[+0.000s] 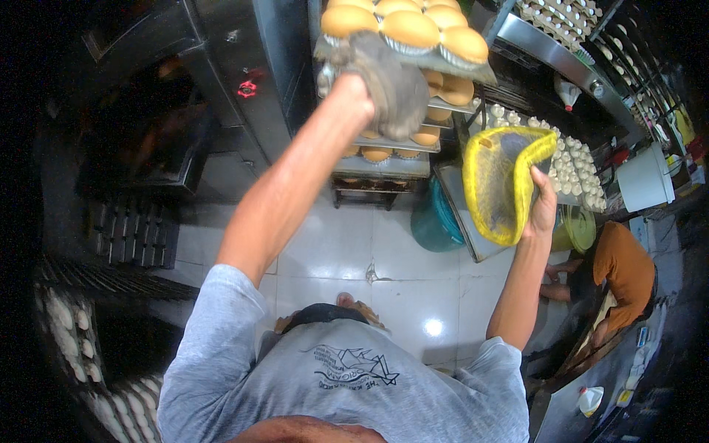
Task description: The person sprays water on dough on trays, sprinkles flour by hand, and then uses protective mitts to remove trays of baked buns and insert trays of raw dough into an industrial oven.
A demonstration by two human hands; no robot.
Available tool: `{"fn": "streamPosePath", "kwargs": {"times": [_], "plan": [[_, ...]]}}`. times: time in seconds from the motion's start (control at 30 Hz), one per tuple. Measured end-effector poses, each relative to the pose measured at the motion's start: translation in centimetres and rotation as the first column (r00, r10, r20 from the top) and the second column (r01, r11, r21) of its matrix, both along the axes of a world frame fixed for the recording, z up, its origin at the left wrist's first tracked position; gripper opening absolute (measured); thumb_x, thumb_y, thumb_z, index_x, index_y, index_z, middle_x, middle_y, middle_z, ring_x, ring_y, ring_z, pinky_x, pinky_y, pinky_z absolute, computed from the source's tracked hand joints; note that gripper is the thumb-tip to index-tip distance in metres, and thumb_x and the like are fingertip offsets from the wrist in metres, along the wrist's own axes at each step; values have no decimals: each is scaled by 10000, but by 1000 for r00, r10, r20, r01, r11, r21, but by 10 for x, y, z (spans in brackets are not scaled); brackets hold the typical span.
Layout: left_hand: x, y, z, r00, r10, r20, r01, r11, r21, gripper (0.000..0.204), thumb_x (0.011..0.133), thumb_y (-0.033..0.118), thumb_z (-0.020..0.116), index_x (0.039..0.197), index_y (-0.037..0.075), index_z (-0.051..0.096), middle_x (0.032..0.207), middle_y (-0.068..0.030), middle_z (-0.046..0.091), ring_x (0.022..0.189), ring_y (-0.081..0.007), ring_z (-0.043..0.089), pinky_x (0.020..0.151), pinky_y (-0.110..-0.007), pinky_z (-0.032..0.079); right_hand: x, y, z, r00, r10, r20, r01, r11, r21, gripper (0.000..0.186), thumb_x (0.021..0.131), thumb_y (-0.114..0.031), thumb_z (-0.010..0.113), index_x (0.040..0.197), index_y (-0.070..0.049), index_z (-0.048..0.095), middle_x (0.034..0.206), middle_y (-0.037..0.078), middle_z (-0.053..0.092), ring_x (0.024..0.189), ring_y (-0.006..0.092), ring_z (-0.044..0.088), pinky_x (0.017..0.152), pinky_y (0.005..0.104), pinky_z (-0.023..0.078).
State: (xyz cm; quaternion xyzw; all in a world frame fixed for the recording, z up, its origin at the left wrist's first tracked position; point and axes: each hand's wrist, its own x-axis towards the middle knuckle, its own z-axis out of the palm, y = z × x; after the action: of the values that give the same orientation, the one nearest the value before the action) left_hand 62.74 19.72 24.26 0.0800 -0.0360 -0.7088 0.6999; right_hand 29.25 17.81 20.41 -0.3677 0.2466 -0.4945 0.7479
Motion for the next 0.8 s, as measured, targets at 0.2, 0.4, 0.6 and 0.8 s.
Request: {"fn": "streamPosePath", "kwargs": {"times": [0.2, 0.4, 0.6, 0.8], "plan": [[18, -2, 9, 976, -37, 216, 107, 939, -326, 468, 1013, 412, 352, 1365, 120, 450, 1392, -99, 487, 1285, -299, 460, 1093, -488, 358, 14, 59, -17, 999, -10, 37, 7, 997, 73, 465, 911, -251, 555, 1278, 33, 543, 1263, 222, 596, 1110, 324, 630, 982, 454, 513], [81, 137, -33, 981, -193, 34, 190, 898, -397, 566, 1023, 480, 324, 1451, 115, 383, 1471, -119, 436, 1351, -325, 422, 1131, -517, 347, 69, 82, -64, 998, 9, -60, -4, 997, 75, 511, 834, -182, 609, 1296, 9, 502, 1200, 159, 614, 1081, 301, 625, 987, 432, 497], [214, 262, -101, 931, 365, 9, -363, 927, -96, 617, 982, 556, 372, 1426, 132, 426, 1447, -118, 466, 1316, -316, 465, 1099, -536, 377, 191, 126, -104, 914, 407, -1, -406, 913, 46, 746, 721, -240, 732, 1362, 6, 438, 1242, 139, 580, 1103, 274, 608, 955, 395, 515], [447, 303, -96, 181, 362, 914, -848, 528, -41, 503, 956, 491, 418, 1295, 141, 542, 1336, -98, 543, 1228, -311, 533, 1035, -535, 399, 372, 186, -117, 800, 599, -30, -595, 799, 91, 646, 694, -133, 768, 1269, 31, 524, 1130, 108, 648, 1017, 220, 646, 908, 344, 519]]}}
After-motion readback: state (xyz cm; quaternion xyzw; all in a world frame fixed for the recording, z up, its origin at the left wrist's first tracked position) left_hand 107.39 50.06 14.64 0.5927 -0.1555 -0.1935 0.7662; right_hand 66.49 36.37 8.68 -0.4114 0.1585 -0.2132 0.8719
